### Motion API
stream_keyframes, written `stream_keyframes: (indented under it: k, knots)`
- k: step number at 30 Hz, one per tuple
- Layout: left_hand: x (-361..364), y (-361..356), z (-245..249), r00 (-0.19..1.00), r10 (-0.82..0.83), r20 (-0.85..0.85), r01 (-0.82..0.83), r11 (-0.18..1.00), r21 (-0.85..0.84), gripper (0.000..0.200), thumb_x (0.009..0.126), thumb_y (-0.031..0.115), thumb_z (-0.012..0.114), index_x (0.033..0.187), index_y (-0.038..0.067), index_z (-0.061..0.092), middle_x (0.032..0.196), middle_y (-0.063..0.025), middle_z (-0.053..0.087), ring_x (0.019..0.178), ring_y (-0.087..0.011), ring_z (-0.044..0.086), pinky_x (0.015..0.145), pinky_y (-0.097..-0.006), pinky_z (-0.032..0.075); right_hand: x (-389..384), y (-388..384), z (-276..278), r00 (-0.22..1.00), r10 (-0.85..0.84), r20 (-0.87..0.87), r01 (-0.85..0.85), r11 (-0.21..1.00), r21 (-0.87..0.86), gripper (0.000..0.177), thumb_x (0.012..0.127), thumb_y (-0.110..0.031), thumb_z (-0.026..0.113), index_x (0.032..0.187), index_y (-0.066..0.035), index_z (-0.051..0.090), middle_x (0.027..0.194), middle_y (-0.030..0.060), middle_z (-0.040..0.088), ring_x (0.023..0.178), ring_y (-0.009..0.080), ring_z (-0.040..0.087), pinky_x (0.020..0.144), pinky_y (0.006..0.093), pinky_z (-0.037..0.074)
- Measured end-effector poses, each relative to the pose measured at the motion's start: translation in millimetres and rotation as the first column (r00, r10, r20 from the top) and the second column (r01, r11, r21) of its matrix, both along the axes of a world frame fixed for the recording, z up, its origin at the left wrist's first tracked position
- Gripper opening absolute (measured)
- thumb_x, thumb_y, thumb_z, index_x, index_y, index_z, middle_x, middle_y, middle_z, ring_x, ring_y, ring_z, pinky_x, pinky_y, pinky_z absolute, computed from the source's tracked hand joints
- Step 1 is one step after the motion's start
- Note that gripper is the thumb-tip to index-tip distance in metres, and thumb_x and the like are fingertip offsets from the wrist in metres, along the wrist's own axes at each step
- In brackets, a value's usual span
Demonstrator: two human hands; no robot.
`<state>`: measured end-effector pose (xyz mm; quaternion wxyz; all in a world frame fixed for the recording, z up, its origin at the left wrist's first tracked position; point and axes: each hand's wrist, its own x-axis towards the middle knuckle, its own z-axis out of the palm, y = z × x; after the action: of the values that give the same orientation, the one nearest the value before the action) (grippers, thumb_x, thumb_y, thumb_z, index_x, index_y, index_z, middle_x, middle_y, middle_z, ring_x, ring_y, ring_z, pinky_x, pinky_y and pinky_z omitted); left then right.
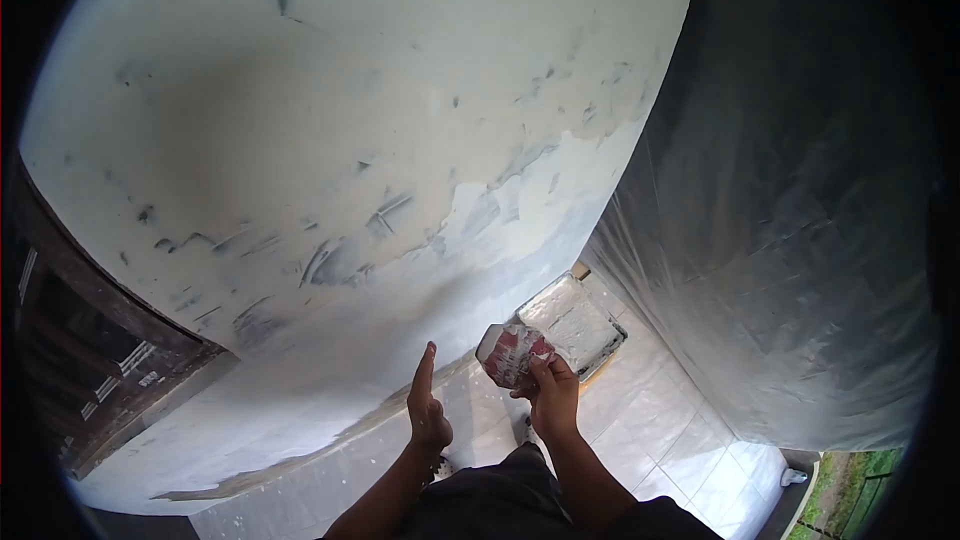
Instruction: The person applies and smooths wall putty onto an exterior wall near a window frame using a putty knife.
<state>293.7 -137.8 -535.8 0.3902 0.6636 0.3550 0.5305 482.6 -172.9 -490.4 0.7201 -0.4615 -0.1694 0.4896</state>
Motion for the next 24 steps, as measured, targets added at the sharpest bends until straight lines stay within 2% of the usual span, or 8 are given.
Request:
stream_keyframes:
  k: [5, 10, 14, 16, 19, 21, 22, 24]
  knots:
    - [62, 6, -49, 0.999, -0.044, 0.005, 0.044, 0.981, -0.187, 0.097, 0.099, 0.072, 0.027, 0.15, -0.01, 0.033, 0.153, -0.0311, 0.04, 0.145, -0.0405, 0.037, 0.12, -0.0484, 0.027, 64, -26, -70, 0.996, -0.006, -0.093, -0.014, 0.977, -0.212, 0.022, 0.1, -0.011, 0.057, 0.119, -0.002, 0.063, 0.097, 0.0083, 0.072, 0.076, 0.0149, 0.07, 0.062, 0.0301, 0.058]
    - [148, 11, -103, 0.998, -0.059, 0.012, 0.06, 0.94, -0.336, 0.093, 0.101, 0.069, 0.027, 0.151, -0.009, 0.034, 0.154, -0.0296, 0.04, 0.146, -0.0391, 0.036, 0.121, -0.0476, 0.026, 148, -33, -119, 0.999, 0.002, -0.051, -0.022, 0.914, -0.405, 0.023, 0.096, -0.006, 0.057, 0.118, -0.001, 0.063, 0.097, 0.008, 0.071, 0.077, 0.0146, 0.068, 0.064, 0.0299, 0.057]
    - [194, -3, -150, 0.997, -0.073, -0.003, 0.062, 0.864, -0.5, 0.09, 0.102, 0.067, 0.028, 0.151, -0.008, 0.034, 0.155, -0.0284, 0.039, 0.147, -0.038, 0.035, 0.122, -0.0469, 0.024, 227, -40, -156, 0.987, 0.084, 0.139, -0.001, 0.858, -0.513, 0.019, 0.095, -0.008, 0.062, 0.111, 0.002, 0.066, 0.09, 0.006, 0.069, 0.071, 0.0121, 0.065, 0.06, 0.0275, 0.055]
    - [212, -4, -183, 0.998, -0.065, -0.015, 0.044, 0.81, -0.585, 0.088, 0.103, 0.065, 0.028, 0.152, -0.007, 0.034, 0.155, -0.0277, 0.039, 0.147, -0.0375, 0.034, 0.122, -0.0466, 0.024, 263, -40, -177, 0.928, 0.175, 0.33, 0.043, 0.828, -0.559, 0.014, 0.095, -0.008, 0.063, 0.103, 0.003, 0.068, 0.079, 0.004, 0.066, 0.063, 0.009, 0.059, 0.057, 0.0262, 0.05]
    - [238, 6, -232, 0.999, -0.043, -0.028, 0.011, 0.72, -0.694, 0.085, 0.104, 0.064, 0.028, 0.152, -0.007, 0.034, 0.156, -0.0268, 0.039, 0.148, -0.0366, 0.034, 0.123, -0.0461, 0.023, 309, -31, -225, 0.862, 0.275, 0.425, 0.078, 0.757, -0.649, 0.015, 0.096, -0.01, 0.064, 0.103, 0.002, 0.068, 0.075, 0.0033, 0.065, 0.058, 0.008, 0.056, 0.053, 0.0258, 0.046]
    - [253, 9, -272, 0.999, -0.034, -0.026, 0.002, 0.657, -0.754, 0.084, 0.105, 0.062, 0.028, 0.152, -0.006, 0.035, 0.156, -0.0262, 0.039, 0.148, -0.0361, 0.033, 0.123, -0.0458, 0.022, 326, -16, -251, 0.849, 0.253, 0.464, 0.125, 0.757, -0.641, 0.017, 0.096, -0.014, 0.066, 0.104, 0.001, 0.069, 0.074, 0.0024, 0.065, 0.056, 0.006, 0.054, 0.051, 0.0249, 0.044]
    - [257, 4, -290, 0.999, -0.025, -0.024, -0.003, 0.625, -0.78, 0.083, 0.105, 0.062, 0.029, 0.152, -0.006, 0.035, 0.156, -0.0259, 0.039, 0.149, -0.0358, 0.033, 0.123, -0.0456, 0.022, 336, -9, -270, 0.85, 0.268, 0.454, 0.117, 0.744, -0.658, 0.017, 0.096, -0.014, 0.066, 0.104, 0.001, 0.069, 0.074, 0.0024, 0.065, 0.056, 0.006, 0.054, 0.051, 0.0249, 0.044]
    - [267, 8, -322, 1.0, 0.011, -0.001, -0.007, 0.54, -0.842, 0.084, 0.105, 0.063, 0.028, 0.151, -0.006, 0.036, 0.156, -0.0245, 0.04, 0.148, -0.0335, 0.035, 0.123, -0.0436, 0.023, 345, 4, -313, 0.737, 0.364, 0.569, 0.115, 0.762, -0.637, 0.019, 0.096, -0.016, 0.066, 0.106, 0.0, 0.069, 0.076, 0.0071, 0.068, 0.059, 0.0133, 0.059, 0.056, 0.0305, 0.049]
